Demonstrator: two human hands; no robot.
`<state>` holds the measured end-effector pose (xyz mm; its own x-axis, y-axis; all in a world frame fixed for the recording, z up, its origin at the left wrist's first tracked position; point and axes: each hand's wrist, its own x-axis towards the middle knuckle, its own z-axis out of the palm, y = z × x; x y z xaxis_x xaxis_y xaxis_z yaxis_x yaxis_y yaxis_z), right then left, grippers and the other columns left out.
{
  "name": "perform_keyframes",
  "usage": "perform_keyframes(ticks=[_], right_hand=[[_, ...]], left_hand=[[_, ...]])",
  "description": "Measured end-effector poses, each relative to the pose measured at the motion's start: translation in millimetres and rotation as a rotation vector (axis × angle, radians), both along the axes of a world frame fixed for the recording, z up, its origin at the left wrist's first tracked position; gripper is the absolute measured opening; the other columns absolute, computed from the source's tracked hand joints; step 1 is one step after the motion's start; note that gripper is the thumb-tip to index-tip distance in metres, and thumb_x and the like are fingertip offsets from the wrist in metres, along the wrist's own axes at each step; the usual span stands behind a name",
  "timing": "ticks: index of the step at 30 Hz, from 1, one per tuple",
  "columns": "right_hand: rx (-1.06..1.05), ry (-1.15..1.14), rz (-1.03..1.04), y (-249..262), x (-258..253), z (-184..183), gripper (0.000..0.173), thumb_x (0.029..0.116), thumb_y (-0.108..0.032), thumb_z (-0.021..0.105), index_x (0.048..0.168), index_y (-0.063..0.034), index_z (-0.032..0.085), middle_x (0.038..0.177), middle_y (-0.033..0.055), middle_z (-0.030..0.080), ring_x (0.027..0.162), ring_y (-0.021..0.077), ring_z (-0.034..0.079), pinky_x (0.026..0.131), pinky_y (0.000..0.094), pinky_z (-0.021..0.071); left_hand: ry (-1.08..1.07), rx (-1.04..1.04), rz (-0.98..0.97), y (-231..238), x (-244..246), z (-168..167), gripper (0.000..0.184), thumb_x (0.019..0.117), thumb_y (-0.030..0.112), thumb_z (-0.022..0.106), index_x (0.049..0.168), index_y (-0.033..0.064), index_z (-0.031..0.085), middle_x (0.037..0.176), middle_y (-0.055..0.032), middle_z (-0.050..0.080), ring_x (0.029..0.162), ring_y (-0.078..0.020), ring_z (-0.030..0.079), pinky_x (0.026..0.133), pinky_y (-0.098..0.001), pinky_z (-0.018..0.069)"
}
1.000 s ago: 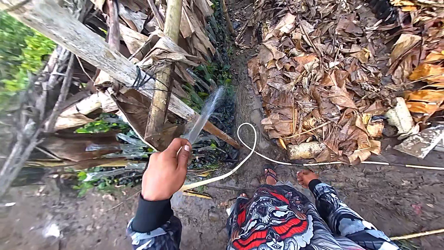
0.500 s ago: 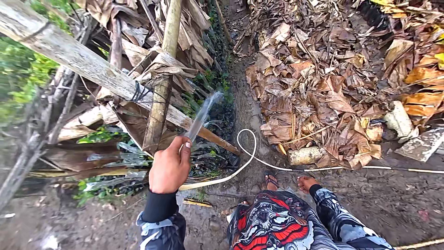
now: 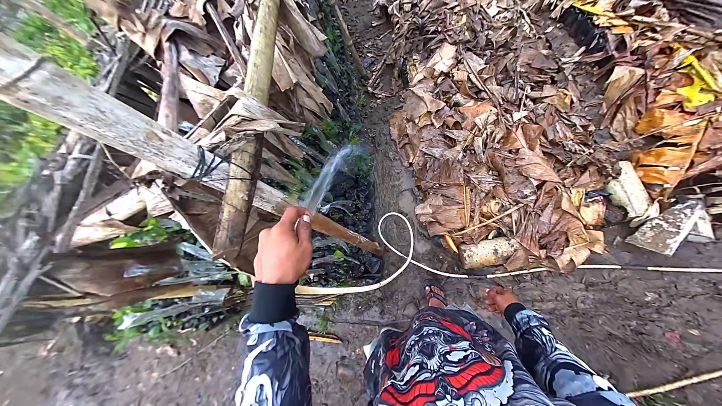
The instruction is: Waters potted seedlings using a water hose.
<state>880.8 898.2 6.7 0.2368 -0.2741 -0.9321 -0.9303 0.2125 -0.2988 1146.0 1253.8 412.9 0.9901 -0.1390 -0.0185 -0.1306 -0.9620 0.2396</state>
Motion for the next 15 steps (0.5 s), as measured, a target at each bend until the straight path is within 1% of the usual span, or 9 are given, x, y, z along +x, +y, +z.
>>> perform_keyframes(ticks=[2, 4, 7, 10, 13, 15], right_hand=[[-0.004, 0.009, 0.011, -4.7, -3.2, -0.7, 0.039, 0.1125, -0.028, 0.046, 0.138, -0.0010, 0.056, 0.116, 0.0220, 0.067, 0.087, 0.0265, 0.066, 0.077, 0.0428, 0.0539], [-0.004, 0.013, 0.004, -9.5, -6.7, 0.8, 0.038, 0.1128, -0.028, 0.045, 0.137, -0.0009, 0.056, 0.116, 0.0213, 0.066, 0.084, 0.0252, 0.065, 0.075, 0.0413, 0.0532], [-0.001, 0.019, -0.029, -15.0, -10.4, 1.5, 0.039, 0.1131, -0.030, 0.044, 0.138, -0.0022, 0.056, 0.117, 0.0207, 0.067, 0.087, 0.0255, 0.065, 0.077, 0.0422, 0.0530], [-0.019, 0.005, -0.056, -19.4, -9.7, -1.9, 0.040, 0.1131, -0.030, 0.044, 0.137, -0.0011, 0.057, 0.114, 0.0209, 0.067, 0.085, 0.0258, 0.065, 0.076, 0.0421, 0.0533], [-0.024, -0.005, -0.061, -19.5, -9.5, 1.3, 0.039, 0.1131, -0.029, 0.044, 0.137, -0.0010, 0.057, 0.115, 0.0209, 0.068, 0.087, 0.0260, 0.066, 0.077, 0.0424, 0.0539], [-0.039, -0.014, -0.083, -17.5, -13.0, 5.2, 0.037, 0.1127, -0.027, 0.045, 0.135, -0.0003, 0.058, 0.113, 0.0211, 0.067, 0.084, 0.0258, 0.066, 0.075, 0.0422, 0.0543]], left_hand=[[0.018, 0.010, 0.014, -5.7, 3.5, 0.3, 0.030, 0.1099, 0.036, 0.044, 0.117, 0.0174, 0.067, 0.077, -0.0153, 0.066, 0.070, -0.0393, 0.066, 0.061, -0.0650, 0.0494], [-0.023, -0.005, 0.022, -7.6, 6.4, 0.0, 0.030, 0.1101, 0.035, 0.044, 0.116, 0.0165, 0.067, 0.077, -0.0156, 0.065, 0.069, -0.0398, 0.065, 0.060, -0.0656, 0.0490], [-0.070, -0.021, 0.045, -10.8, 7.7, -1.2, 0.031, 0.1101, 0.035, 0.042, 0.116, 0.0170, 0.066, 0.078, -0.0160, 0.066, 0.070, -0.0407, 0.066, 0.060, -0.0659, 0.0491], [-0.042, -0.008, 0.045, -16.9, 9.6, -3.3, 0.031, 0.1101, 0.036, 0.043, 0.118, 0.0177, 0.066, 0.082, -0.0172, 0.068, 0.073, -0.0417, 0.067, 0.062, -0.0670, 0.0498], [-0.098, -0.047, 0.034, -15.9, 15.7, -4.5, 0.032, 0.1100, 0.035, 0.042, 0.117, 0.0158, 0.066, 0.082, -0.0180, 0.068, 0.073, -0.0427, 0.066, 0.062, -0.0682, 0.0488], [-0.116, -0.058, 0.043, -17.2, 21.1, -7.5, 0.033, 0.1103, 0.036, 0.041, 0.117, 0.0157, 0.066, 0.084, -0.0183, 0.068, 0.075, -0.0433, 0.067, 0.063, -0.0690, 0.0489]])
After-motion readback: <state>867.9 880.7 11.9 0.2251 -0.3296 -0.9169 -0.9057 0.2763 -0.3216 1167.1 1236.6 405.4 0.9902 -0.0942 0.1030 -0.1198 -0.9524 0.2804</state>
